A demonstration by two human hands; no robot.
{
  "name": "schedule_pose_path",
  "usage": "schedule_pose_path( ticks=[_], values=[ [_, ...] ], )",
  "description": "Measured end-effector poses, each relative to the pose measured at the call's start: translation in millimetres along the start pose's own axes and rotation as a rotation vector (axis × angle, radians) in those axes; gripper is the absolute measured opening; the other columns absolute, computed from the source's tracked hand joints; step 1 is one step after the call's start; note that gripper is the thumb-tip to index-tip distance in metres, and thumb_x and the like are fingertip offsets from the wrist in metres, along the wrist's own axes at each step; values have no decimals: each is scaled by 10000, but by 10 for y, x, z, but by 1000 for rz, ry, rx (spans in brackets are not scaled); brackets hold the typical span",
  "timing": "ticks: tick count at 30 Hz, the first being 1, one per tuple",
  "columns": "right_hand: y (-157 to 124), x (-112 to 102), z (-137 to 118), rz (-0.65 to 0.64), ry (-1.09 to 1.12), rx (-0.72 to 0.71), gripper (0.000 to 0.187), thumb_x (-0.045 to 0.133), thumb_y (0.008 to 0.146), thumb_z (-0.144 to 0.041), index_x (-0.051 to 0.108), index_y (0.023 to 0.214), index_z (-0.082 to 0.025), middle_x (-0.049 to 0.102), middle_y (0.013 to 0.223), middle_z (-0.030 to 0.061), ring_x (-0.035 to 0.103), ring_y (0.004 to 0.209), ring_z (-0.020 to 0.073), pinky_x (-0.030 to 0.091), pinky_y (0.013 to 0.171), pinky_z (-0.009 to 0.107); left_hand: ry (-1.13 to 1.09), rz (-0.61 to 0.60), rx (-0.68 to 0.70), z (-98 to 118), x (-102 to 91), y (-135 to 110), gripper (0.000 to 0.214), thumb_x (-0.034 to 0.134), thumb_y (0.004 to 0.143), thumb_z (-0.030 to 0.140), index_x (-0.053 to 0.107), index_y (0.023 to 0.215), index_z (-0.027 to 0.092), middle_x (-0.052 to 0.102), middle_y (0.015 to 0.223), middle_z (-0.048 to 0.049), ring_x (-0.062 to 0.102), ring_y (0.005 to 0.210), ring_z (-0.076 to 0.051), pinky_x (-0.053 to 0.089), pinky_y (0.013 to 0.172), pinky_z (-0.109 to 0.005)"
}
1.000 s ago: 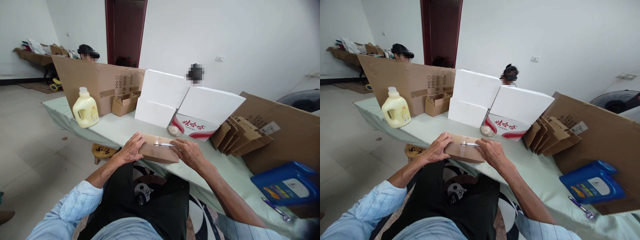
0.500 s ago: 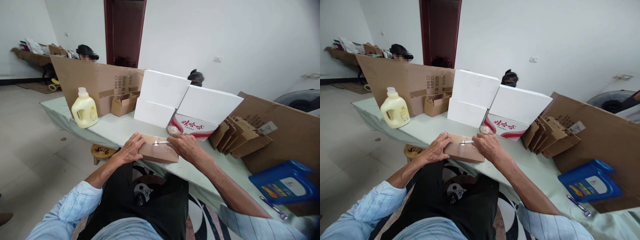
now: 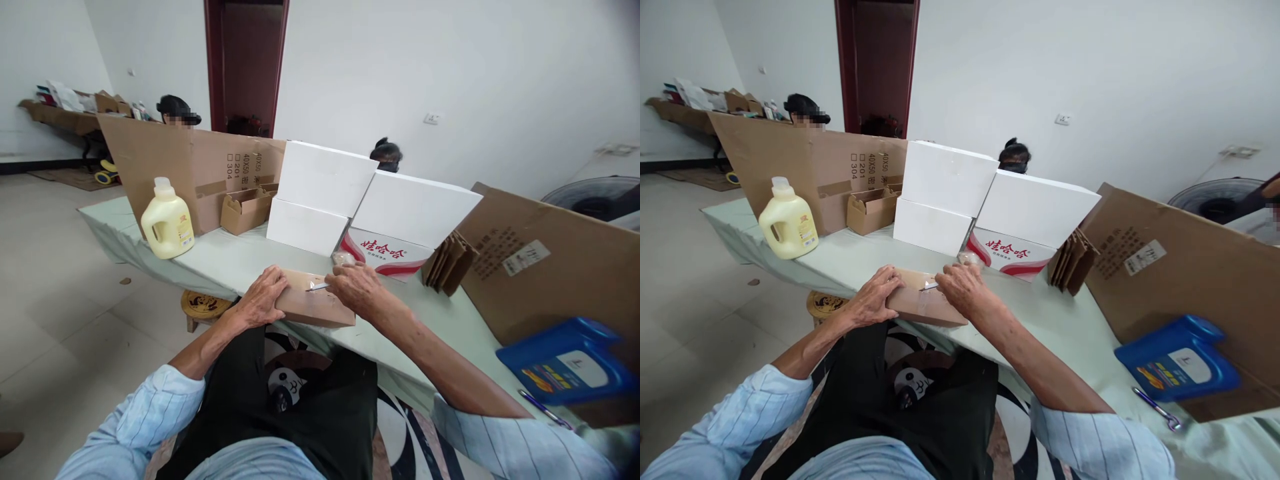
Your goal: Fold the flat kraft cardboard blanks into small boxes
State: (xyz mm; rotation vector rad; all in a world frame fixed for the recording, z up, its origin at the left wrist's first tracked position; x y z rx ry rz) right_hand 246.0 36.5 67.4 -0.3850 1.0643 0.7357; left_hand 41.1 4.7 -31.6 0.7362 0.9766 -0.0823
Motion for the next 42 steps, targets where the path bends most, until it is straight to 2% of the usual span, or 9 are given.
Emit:
schedule_pose_path(
  ticks=[7,11,15,19,22,25,29,33,42],
  values=[
    [-257,160,248,-20,-5,120,230,553,1044,-194,745,917,-205,755,952,101,682,842,221,309,681,332,35,7,3,10,20,33,492,872,662,158,584,1056,212,537,1180,-96,501,1207,-339,508,1078,-521],
    [-526,444,579,169,144,124,264,519,1086,-360,738,1005,-236,756,978,78,695,866,227,360,672,325,55,13,3,2,6,38,507,876,657,156,586,1069,211,546,1186,-97,504,1195,-334,506,1077,-513],
    [-934,1182,943,445,384,298,357,441,1090,-463,712,1107,-231,757,1041,97,699,948,252,480,772,338,82,27,-9,2,-14,31,538,886,654,164,590,1100,219,547,1210,-94,502,1207,-332,499,1080,-512],
    [-1319,2125,1045,427,416,520,343,434,1032,-437,702,954,-237,758,928,112,670,868,290,504,765,395,127,-11,-15,25,-11,32,585,902,662,191,602,1163,216,548,1248,-104,494,1228,-343,498,1070,-514],
    [-1438,2471,1002,451,421,583,349,423,1011,-426,702,923,-236,748,888,136,653,818,310,517,762,441,151,-44,-21,55,-19,41,620,913,669,213,610,1211,224,545,1276,-107,489,1243,-349,497,1053,-513],
    [-1337,2360,866,536,442,596,368,420,1034,-434,712,1070,-213,738,983,155,666,934,327,538,874,482,168,-69,-44,89,-35,51,619,910,678,220,614,1221,243,538,1285,-100,491,1243,-344,500,1019,-502],
    [-970,1654,402,811,492,395,344,515,1067,-396,644,1330,-216,681,1276,162,607,1212,326,471,1079,507,193,-95,-67,137,-50,54,543,893,698,229,618,1167,245,529,1282,-95,494,1218,-331,501,1001,-493],
    [-610,1084,-78,804,473,126,377,623,1041,-392,624,1377,-220,660,1317,147,581,1199,327,467,1021,480,191,-110,-71,179,-90,33,484,886,709,235,635,1122,234,526,1282,-97,504,1214,-329,503,1006,-489],
    [-431,1022,-170,684,524,97,111,621,1051,-320,634,997,-223,676,1012,77,551,969,266,412,857,400,99,-201,-8,48,-270,282,331,696,969,385,668,1274,257,666,1218,-74,579,1223,-294,495,1039,-452]
  ],
)
Point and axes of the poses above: each hand's wrist, its own y-axis towards the middle knuckle, its own x-axis out of the palm, z = x × y, the point moved 4 cm from there along y, towards the middle knuckle
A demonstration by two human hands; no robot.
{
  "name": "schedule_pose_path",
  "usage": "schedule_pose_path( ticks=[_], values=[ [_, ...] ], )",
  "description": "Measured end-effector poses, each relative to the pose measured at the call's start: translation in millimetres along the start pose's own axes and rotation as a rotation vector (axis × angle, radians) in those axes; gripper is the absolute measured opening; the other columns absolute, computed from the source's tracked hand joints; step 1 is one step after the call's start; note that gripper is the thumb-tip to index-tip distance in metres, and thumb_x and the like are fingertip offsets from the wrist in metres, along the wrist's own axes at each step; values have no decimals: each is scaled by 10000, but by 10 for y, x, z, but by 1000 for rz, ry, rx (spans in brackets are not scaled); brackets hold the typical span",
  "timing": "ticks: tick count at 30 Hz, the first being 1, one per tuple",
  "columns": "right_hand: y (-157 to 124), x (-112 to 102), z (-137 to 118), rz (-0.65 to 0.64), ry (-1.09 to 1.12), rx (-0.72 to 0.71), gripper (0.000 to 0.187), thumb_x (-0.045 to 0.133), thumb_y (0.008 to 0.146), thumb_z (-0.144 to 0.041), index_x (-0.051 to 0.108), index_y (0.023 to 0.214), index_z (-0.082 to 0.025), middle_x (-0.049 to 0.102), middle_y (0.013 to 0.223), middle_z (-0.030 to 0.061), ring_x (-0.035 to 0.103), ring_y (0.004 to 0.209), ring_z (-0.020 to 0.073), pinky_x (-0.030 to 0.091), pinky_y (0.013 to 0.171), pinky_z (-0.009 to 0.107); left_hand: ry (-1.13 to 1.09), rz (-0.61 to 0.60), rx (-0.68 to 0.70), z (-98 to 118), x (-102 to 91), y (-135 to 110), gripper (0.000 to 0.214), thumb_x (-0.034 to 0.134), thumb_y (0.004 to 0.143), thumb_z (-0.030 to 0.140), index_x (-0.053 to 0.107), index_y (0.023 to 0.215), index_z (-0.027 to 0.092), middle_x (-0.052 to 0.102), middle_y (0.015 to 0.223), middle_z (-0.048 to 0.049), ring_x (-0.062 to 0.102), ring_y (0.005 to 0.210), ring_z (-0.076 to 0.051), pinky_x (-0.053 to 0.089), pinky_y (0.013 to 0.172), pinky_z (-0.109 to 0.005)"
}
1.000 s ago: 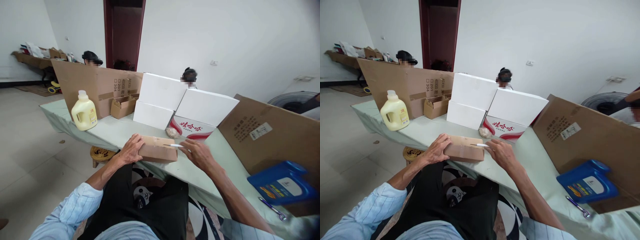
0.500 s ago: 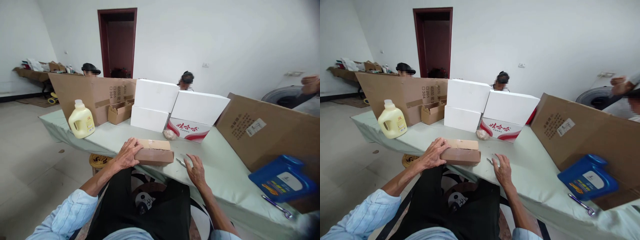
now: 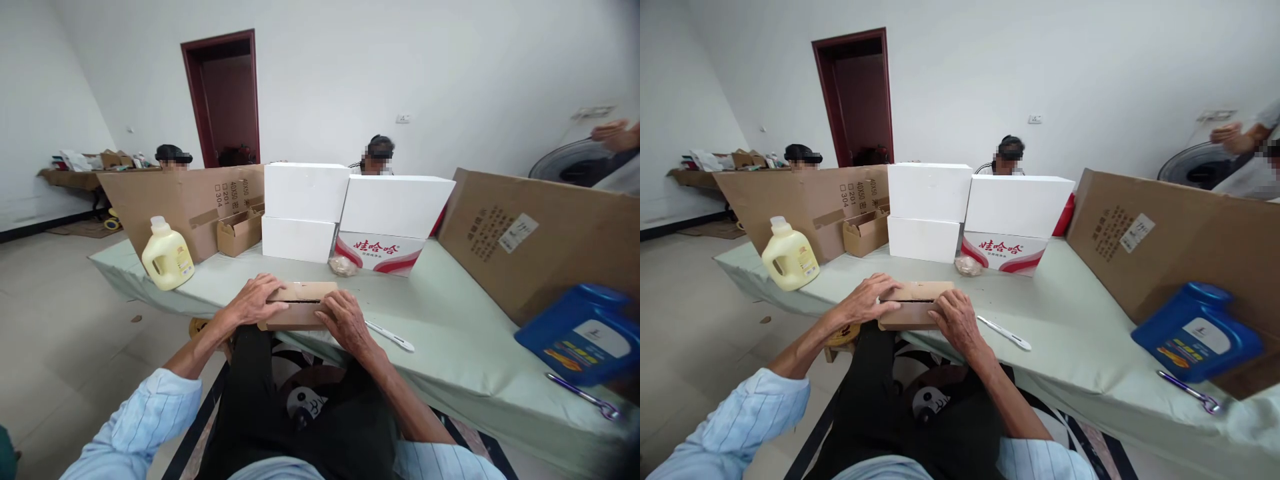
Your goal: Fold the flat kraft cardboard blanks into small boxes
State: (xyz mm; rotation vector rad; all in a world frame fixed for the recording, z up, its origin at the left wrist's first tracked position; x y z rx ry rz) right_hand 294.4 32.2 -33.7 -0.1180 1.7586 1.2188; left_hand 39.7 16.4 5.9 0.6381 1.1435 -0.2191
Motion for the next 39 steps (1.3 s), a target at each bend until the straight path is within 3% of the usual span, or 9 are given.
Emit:
schedule_pose_path(
  ticks=[4,10,17,26,39],
  values=[
    [31,-30,13,-12,28,10,114,626,1042,-294,606,953,-226,688,986,72,551,962,258,386,832,383,54,-75,78,-39,-17,265,321,581,1031,289,695,1331,285,666,1269,-82,576,1262,-286,480,1045,-435],
    [45,-53,17,-30,109,15,217,555,1083,-324,602,892,-232,702,924,71,576,983,259,382,861,385,26,-153,200,-15,74,498,473,743,878,225,717,1345,294,648,1255,-76,630,1147,-266,519,979,-371],
    [80,-79,65,-84,197,61,353,470,1121,-411,647,875,-230,701,879,71,580,923,241,388,837,378,-36,-139,182,-92,144,599,437,778,815,257,774,1251,269,662,1236,-68,671,1073,-237,528,921,-309],
    [153,-16,150,-182,190,124,301,533,1101,-365,686,885,-222,723,864,48,585,892,224,366,804,342,-37,-140,165,-98,174,732,347,789,814,274,813,1159,241,689,1197,-71,684,1050,-232,531,911,-296],
    [175,-9,147,-165,219,141,283,551,1085,-328,694,862,-227,730,856,36,580,882,219,372,808,345,-134,-136,178,-180,273,792,184,783,861,294,862,1025,267,689,1201,-46,689,997,-194,513,857,-271]
  ],
)
Point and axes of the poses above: each hand's wrist, its own y-axis towards the middle knuckle, its own x-axis out of the palm, z = x × y, the point moved 4 cm from there along y, towards the middle knuckle
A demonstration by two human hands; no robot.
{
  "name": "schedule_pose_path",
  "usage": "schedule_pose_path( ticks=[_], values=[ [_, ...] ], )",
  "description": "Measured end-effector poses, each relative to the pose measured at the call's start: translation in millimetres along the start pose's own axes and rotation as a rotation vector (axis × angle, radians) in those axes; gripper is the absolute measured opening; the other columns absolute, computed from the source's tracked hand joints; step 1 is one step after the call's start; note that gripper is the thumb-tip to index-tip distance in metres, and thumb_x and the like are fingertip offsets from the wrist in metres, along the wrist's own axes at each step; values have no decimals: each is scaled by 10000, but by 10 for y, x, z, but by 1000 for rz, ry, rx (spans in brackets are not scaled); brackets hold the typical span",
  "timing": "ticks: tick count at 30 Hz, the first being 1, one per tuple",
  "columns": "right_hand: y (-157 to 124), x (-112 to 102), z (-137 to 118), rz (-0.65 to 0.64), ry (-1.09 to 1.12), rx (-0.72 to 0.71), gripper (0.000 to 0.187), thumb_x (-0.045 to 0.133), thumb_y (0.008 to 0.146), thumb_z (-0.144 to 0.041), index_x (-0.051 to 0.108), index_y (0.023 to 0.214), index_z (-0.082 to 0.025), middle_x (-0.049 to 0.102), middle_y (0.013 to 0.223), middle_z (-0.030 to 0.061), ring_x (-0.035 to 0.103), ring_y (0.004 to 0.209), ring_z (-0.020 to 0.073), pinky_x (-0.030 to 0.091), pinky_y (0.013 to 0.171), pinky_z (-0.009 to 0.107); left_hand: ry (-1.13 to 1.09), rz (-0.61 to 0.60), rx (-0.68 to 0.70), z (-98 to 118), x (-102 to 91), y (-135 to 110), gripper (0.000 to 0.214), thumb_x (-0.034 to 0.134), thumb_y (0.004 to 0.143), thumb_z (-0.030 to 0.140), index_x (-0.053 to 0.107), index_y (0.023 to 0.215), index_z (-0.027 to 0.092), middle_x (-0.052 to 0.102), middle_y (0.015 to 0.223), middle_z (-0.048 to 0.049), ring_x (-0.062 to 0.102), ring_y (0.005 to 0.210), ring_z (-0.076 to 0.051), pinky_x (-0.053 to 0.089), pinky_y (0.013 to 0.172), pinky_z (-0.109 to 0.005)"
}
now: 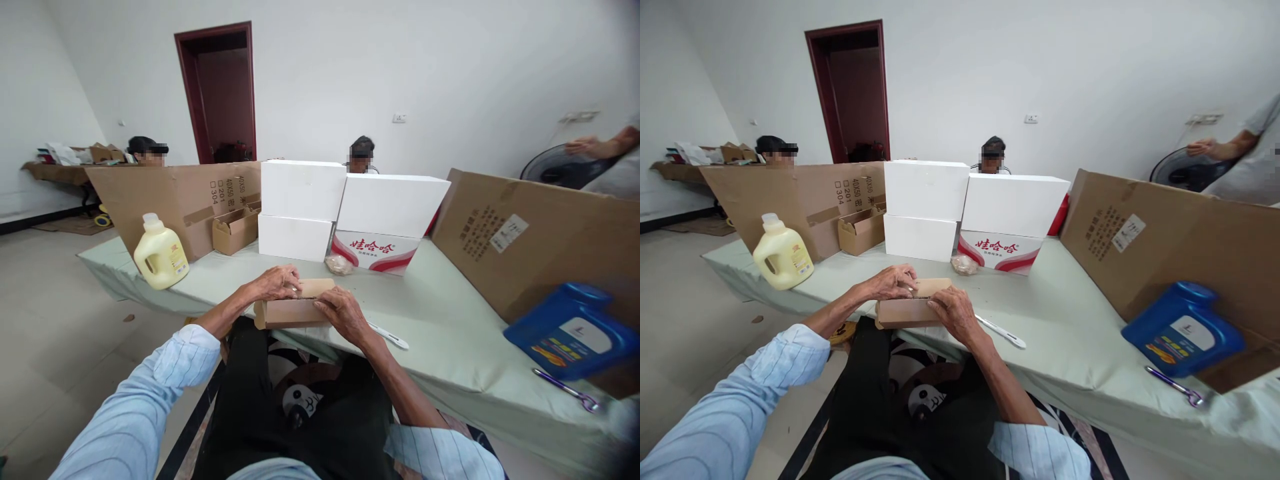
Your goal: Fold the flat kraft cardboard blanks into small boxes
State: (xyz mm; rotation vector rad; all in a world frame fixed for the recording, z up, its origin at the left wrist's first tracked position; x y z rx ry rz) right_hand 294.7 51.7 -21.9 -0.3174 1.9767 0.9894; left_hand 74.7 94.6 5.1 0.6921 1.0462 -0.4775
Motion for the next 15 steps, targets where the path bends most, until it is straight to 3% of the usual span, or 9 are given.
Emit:
schedule_pose_path(
  ticks=[6,11,15],
  values=[
    [9,-14,-21,2,13,1,283,550,1077,-326,704,862,-227,734,854,40,585,874,219,383,805,345,-14,11,4,-9,1,18,146,764,886,288,862,990,258,697,1179,-45,688,983,-188,512,863,-271],
    [46,-33,-47,-3,12,25,284,550,1069,-294,724,856,-226,741,856,39,584,857,212,387,805,341,-14,113,34,167,-125,-77,237,613,974,235,846,1012,225,709,1146,-79,669,1059,-214,510,946,-315],
    [96,-43,-64,-8,-1,52,316,552,1068,-307,746,832,-229,736,828,43,588,838,213,382,767,334,28,33,65,348,-127,-157,191,658,965,308,835,991,241,729,1055,-58,649,1015,-225,494,945,-338]
  ],
)
Point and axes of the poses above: each hand's wrist, its own y-axis towards the middle knuckle, its own x-axis out of the palm, z = x × y, the point moved 4 cm from there along y, towards the middle knuckle
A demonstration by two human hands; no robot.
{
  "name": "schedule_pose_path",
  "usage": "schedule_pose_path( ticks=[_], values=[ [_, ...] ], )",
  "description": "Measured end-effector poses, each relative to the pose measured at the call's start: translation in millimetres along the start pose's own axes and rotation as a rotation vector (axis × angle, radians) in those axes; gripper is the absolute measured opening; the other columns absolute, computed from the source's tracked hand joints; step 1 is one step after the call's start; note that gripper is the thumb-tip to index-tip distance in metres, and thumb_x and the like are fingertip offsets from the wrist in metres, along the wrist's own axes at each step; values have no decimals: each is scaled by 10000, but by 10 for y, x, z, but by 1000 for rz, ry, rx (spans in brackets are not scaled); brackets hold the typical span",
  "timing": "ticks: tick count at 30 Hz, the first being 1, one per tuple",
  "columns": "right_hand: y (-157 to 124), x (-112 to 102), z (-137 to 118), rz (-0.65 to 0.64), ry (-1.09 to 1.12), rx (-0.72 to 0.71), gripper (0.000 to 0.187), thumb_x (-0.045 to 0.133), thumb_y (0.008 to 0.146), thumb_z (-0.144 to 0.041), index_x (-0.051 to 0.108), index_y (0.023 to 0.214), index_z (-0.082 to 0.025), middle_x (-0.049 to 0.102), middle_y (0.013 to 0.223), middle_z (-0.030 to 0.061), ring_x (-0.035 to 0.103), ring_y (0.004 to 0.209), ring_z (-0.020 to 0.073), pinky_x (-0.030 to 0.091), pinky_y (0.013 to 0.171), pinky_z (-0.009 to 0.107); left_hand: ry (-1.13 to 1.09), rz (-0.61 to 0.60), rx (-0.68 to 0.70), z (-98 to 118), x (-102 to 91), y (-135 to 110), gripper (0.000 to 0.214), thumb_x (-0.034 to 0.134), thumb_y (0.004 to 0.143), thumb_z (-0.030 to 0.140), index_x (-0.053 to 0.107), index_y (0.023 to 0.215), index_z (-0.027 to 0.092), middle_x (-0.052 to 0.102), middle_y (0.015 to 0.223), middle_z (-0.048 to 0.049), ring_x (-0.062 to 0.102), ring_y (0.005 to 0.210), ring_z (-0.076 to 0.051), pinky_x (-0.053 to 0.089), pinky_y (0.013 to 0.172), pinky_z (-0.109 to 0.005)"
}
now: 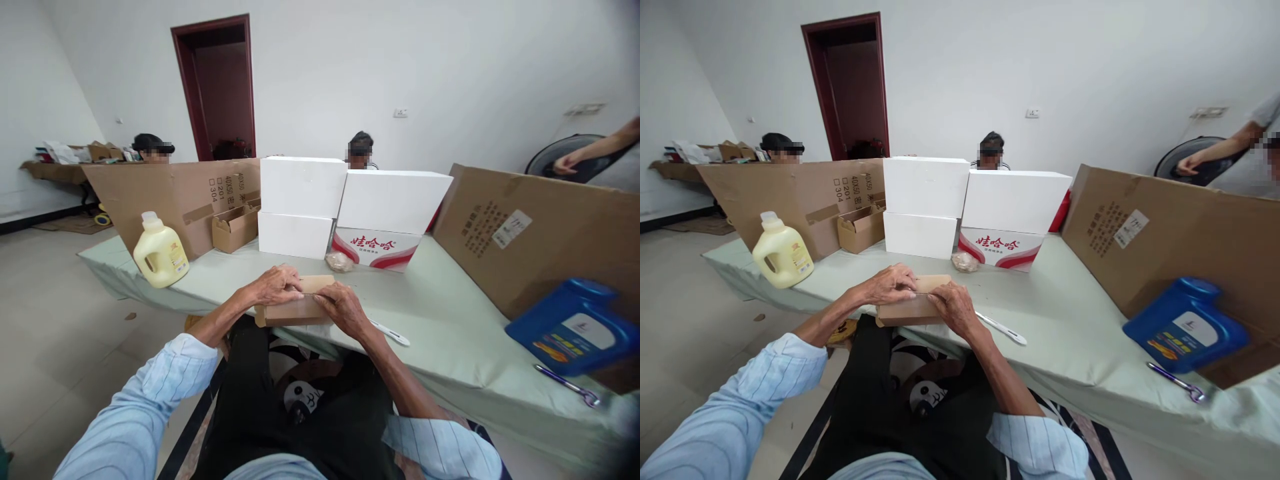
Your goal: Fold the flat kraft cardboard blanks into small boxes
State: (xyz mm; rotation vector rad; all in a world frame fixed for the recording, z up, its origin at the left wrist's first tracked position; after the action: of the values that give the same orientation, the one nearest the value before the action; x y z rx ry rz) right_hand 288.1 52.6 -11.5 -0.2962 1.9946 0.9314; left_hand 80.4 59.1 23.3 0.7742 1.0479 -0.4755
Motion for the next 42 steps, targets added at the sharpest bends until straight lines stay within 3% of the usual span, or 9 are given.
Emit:
schedule_pose_path(
  ticks=[7,18,28,37,42],
  values=[
    [52,-10,-27,5,-37,84,239,596,1045,-292,781,898,-259,765,866,30,621,846,214,397,768,318,35,24,-99,30,65,32,157,672,903,244,820,851,239,718,891,-24,629,902,-204,456,806,-298],
    [70,5,32,-12,-70,174,197,623,1021,-321,797,947,-268,759,885,36,643,846,214,394,758,314,8,211,-307,97,173,-9,193,649,857,166,800,757,233,773,876,-18,685,889,-208,461,791,-314],
    [82,-31,-7,-28,-40,198,207,615,1016,-301,795,925,-251,757,871,32,628,840,206,389,757,305,348,296,-144,343,280,-111,211,593,990,159,702,813,196,709,954,-85,612,991,-256,457,884,-409],
    [82,-30,-4,-35,-67,216,216,608,1020,-308,801,939,-251,761,888,41,638,847,204,392,757,294,35,349,-26,390,226,-235,180,627,963,114,669,809,196,706,920,-59,622,970,-232,473,916,-380],
    [78,-28,-15,-43,-72,214,207,614,1026,-297,799,949,-248,767,897,37,646,872,205,394,784,298,-255,348,-73,418,111,-292,166,621,922,121,687,787,189,716,850,-42,638,873,-202,480,859,-338]
  ],
)
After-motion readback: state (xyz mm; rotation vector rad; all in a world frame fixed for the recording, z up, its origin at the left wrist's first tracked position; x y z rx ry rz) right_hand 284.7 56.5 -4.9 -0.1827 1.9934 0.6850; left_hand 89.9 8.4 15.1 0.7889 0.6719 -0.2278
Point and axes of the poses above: each hand's wrist, its own y-axis towards the middle knuckle, its own x-axis out of the palm, z = x × y, the point moved 4 cm from there along y, towards the middle knuckle
